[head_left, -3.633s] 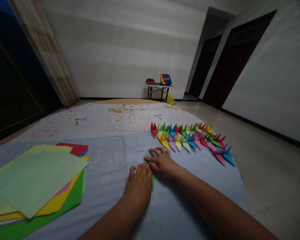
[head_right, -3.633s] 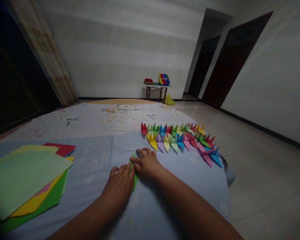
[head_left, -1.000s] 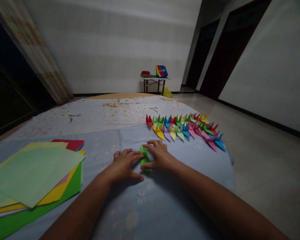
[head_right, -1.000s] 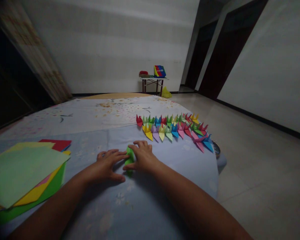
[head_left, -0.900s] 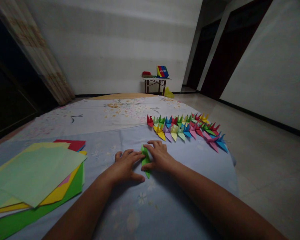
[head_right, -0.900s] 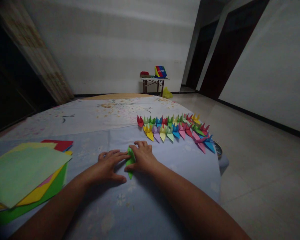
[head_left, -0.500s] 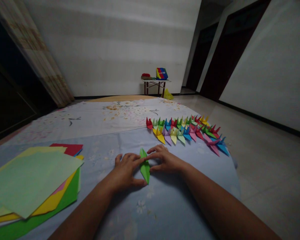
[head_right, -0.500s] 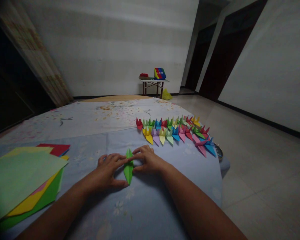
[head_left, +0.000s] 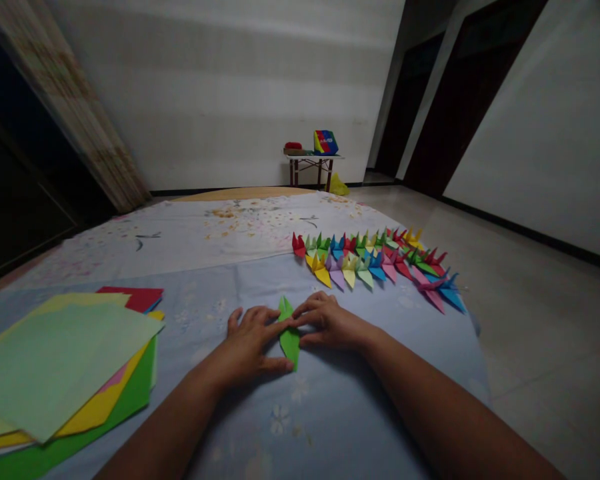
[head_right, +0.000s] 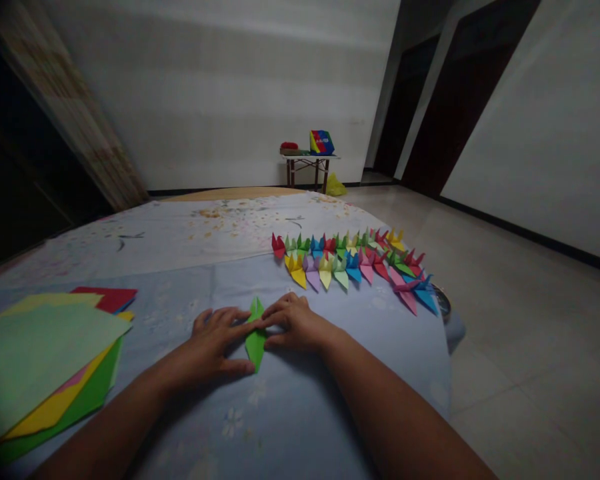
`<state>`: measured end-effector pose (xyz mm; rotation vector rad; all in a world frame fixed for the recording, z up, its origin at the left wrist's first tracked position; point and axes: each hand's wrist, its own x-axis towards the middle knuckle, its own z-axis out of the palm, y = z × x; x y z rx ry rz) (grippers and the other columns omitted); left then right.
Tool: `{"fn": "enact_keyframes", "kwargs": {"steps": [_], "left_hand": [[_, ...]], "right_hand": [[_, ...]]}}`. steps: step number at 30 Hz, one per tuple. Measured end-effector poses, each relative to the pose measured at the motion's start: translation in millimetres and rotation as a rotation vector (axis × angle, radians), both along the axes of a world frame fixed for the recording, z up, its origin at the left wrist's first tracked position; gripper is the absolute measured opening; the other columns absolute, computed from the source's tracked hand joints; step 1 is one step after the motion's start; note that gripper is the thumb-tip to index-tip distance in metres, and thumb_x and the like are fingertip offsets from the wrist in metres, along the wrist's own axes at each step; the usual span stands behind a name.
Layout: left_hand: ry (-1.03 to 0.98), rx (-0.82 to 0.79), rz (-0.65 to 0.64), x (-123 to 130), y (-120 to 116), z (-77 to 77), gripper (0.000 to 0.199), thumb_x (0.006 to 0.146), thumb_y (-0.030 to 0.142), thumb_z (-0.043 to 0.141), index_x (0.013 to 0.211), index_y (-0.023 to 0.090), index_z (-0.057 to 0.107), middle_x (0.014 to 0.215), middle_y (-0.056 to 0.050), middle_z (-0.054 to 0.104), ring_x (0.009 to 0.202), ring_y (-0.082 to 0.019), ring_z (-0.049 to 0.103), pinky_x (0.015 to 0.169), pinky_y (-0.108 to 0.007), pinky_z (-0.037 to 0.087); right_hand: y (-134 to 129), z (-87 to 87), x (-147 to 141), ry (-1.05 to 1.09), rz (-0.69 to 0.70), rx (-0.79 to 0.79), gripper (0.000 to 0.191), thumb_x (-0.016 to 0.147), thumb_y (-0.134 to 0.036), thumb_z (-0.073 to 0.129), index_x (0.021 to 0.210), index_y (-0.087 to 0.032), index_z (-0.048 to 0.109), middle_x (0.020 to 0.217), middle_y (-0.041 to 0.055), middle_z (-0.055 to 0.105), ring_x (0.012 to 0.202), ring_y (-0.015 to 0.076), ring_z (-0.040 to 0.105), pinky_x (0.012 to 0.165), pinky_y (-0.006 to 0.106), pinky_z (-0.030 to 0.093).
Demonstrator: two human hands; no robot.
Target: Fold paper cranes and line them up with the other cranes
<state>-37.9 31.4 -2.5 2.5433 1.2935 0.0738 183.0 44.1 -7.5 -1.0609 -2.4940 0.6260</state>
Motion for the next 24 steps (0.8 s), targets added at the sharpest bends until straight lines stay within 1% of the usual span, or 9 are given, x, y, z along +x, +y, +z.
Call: {"fn": "enact_keyframes", "kwargs": {"steps": [3,7,11,15,19,24], "left_hand": [[-0.017,0.001,0.005,-2.7,2.0,-0.1,0.072,0.062,0.059,0.065,0.128,0.041,0.041,0.131,-0.005,0.046,0.124,-0.033,0.032,0.1,-0.06,0.009],[-0.043,0.003,0.014,-4.7,4.5,-0.1,0.073,0.059,0.059,0.067,0.126,0.039,0.044,0.13,-0.005,0.047,0.123,-0.033,0.033,0.101,-0.059,0.008],[-0.058,0.018,0.007,-5.3,6.0,-3.1,0.073,0.058,0.058,0.069,0.124,0.037,0.047,0.128,-0.005,0.049,0.122,-0.032,0.035,0.101,-0.057,0.008],[-0.068,0.033,0.008,-6.0,7.2,-5.2,0.073,0.057,0.059,0.069,0.123,0.037,0.049,0.127,-0.005,0.05,0.121,-0.031,0.036,0.101,-0.055,0.009],[-0.068,0.022,0.004,-6.8,8.3,-4.0,0.073,0.056,0.063,0.067,0.122,0.038,0.05,0.126,-0.005,0.051,0.12,-0.032,0.036,0.1,-0.056,0.009],[-0.067,0.017,0.008,-7.1,8.9,-2.5,0.074,0.054,0.063,0.069,0.121,0.038,0.051,0.126,-0.005,0.052,0.12,-0.032,0.037,0.1,-0.055,0.011]], "right_hand": [[0.5,-0.2,1.6,0.008,0.014,0.006,0.034,0.071,-0.042,0.068,0.103,-0.031,0.065,0.111,0.0013,0.062,0.106,0.0222,0.042,0.091,0.04,0.028],[-0.1,1.6,0.8,-0.014,0.013,0.032,0.03,0.071,-0.044,0.067,0.098,-0.031,0.067,0.109,0.0015,0.062,0.106,0.0225,0.041,0.09,0.04,0.028],[-0.5,3.6,-0.9,-0.021,0.038,0.08,0.028,0.072,-0.043,0.067,0.097,-0.031,0.067,0.111,0.0005,0.061,0.107,0.0222,0.04,0.089,0.039,0.028],[-0.6,4.7,-1.6,-0.025,0.064,0.076,0.025,0.074,-0.042,0.065,0.096,-0.03,0.067,0.112,0.0012,0.061,0.107,0.0219,0.041,0.088,0.039,0.029],[-0.4,3.7,-2.4,-0.011,0.07,0.061,0.023,0.074,-0.041,0.066,0.094,-0.03,0.069,0.11,0.0018,0.062,0.105,0.0217,0.043,0.088,0.039,0.03],[-0.4,0.8,-2.5,0.013,0.07,0.075,0.021,0.076,-0.04,0.064,0.093,-0.03,0.069,0.109,0.0012,0.063,0.104,0.0203,0.044,0.087,0.038,0.031]]}}
